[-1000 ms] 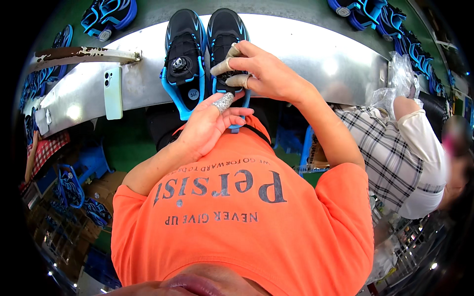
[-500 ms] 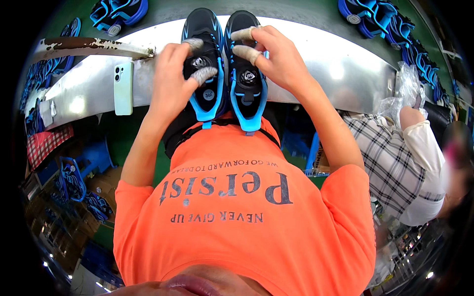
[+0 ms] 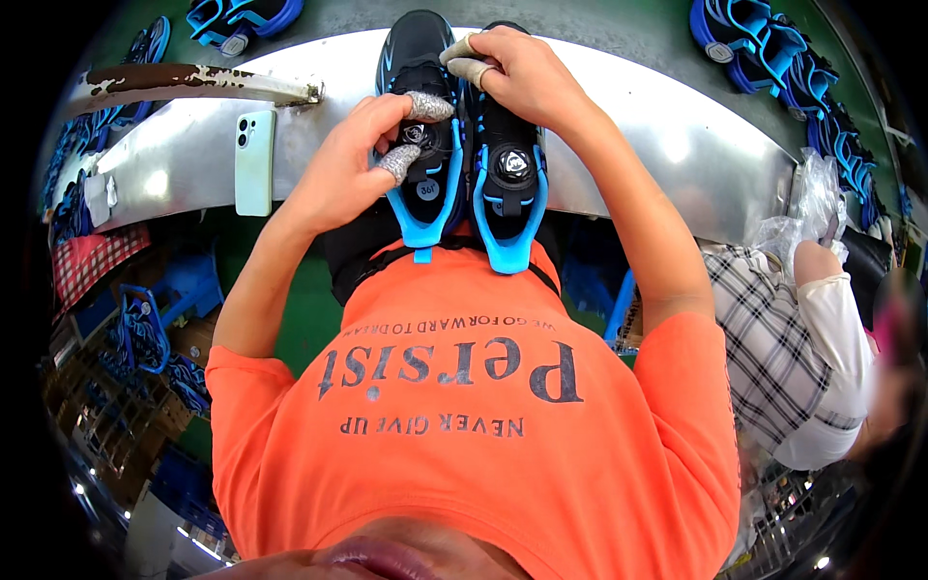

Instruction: The person wipes the upper surfaces of a pair of black and blue athletic shoes using a small white cloth, handling one shoe at a time and placing them back on the assembly line.

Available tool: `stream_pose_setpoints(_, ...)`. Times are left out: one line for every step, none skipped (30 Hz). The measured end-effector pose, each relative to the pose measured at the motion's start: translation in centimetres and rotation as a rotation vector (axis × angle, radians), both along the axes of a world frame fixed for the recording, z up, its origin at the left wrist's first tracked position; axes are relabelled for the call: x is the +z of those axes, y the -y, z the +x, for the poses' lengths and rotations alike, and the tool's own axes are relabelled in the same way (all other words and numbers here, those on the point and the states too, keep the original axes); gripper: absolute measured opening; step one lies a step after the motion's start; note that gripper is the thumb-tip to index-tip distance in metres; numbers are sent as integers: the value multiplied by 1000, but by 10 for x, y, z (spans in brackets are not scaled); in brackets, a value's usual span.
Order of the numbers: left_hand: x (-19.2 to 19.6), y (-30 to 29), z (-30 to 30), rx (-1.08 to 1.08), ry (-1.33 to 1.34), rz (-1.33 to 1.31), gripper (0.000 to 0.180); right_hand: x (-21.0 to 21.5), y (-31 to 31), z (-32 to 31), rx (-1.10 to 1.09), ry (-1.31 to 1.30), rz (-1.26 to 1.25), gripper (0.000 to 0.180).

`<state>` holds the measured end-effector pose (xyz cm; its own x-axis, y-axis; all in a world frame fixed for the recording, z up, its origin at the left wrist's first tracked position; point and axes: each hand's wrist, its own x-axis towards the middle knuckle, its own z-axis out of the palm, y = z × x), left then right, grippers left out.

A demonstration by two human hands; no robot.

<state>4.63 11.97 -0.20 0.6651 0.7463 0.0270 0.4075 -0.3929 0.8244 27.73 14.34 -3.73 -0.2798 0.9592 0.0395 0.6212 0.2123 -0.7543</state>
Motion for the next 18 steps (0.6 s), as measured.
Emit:
stream_pose_setpoints(7, 6, 5, 58, 12, 12, 45, -1, -3, 0, 3, 23, -3, 21)
stream_pose_setpoints(11, 8, 9, 114, 25, 23, 44, -1, -5, 1, 5, 45, -7, 20)
stream_pose_setpoints(10, 8, 12, 163, -144, 28, 45, -1, -7, 0, 35, 14, -2, 20)
stream_pose_setpoints(9, 4, 11, 124, -105, -69, 46, -2, -7, -2, 38, 10, -4, 20)
stream_pose_setpoints(9, 0, 8, 84, -66, -166, 47, -5, -6, -4, 40, 5, -6, 20)
stream_pose_setpoints(7, -3, 5, 47, -23, -266, 49, -7, -5, -5, 45, 4, -11, 21)
stream_pose_setpoints(7, -5, 3, -26, 6, -227, 52, -6, -6, -4, 60, 53, 31, 21)
stream_pose_setpoints(6, -4, 6, -15, 17, -77, 51, -5, -6, -2, 53, 46, 1, 21)
stream_pose_setpoints(5, -3, 9, -7, 27, 75, 50, -4, -6, -1, 42, 36, -27, 21)
stream_pose_setpoints(4, -1, 12, 1, 36, 227, 50, -3, -6, 0, 32, 27, -55, 21)
stream_pose_setpoints(3, 5, 12, 170, -108, 252, 48, -3, -6, -1, 35, 14, -54, 21)
stream_pose_setpoints(5, 6, 12, 188, -127, 131, 47, -3, -6, -2, 37, 3, -54, 21)
stream_pose_setpoints(6, 7, 12, 207, -147, 11, 45, -4, -6, -2, 40, -8, -54, 21)
stream_pose_setpoints(8, 8, 13, 226, -165, -110, 44, -5, -7, -3, 39, -2, -51, 21)
stream_pose_setpoints(12, 8, 11, 176, -111, -191, 40, -5, -8, -4, 39, 2, -49, 21)
stream_pose_setpoints(11, 5, 7, 87, -70, -222, 40, -6, -9, -4, 39, 7, -48, 21)
stream_pose_setpoints(8, -1, 2, -2, -28, -254, 40, -5, -9, -4, 36, -6, -79, 21)
stream_pose_setpoints(7, -4, -2, -88, 15, -279, 40, -3, -11, -5, 38, -18, -105, 20)
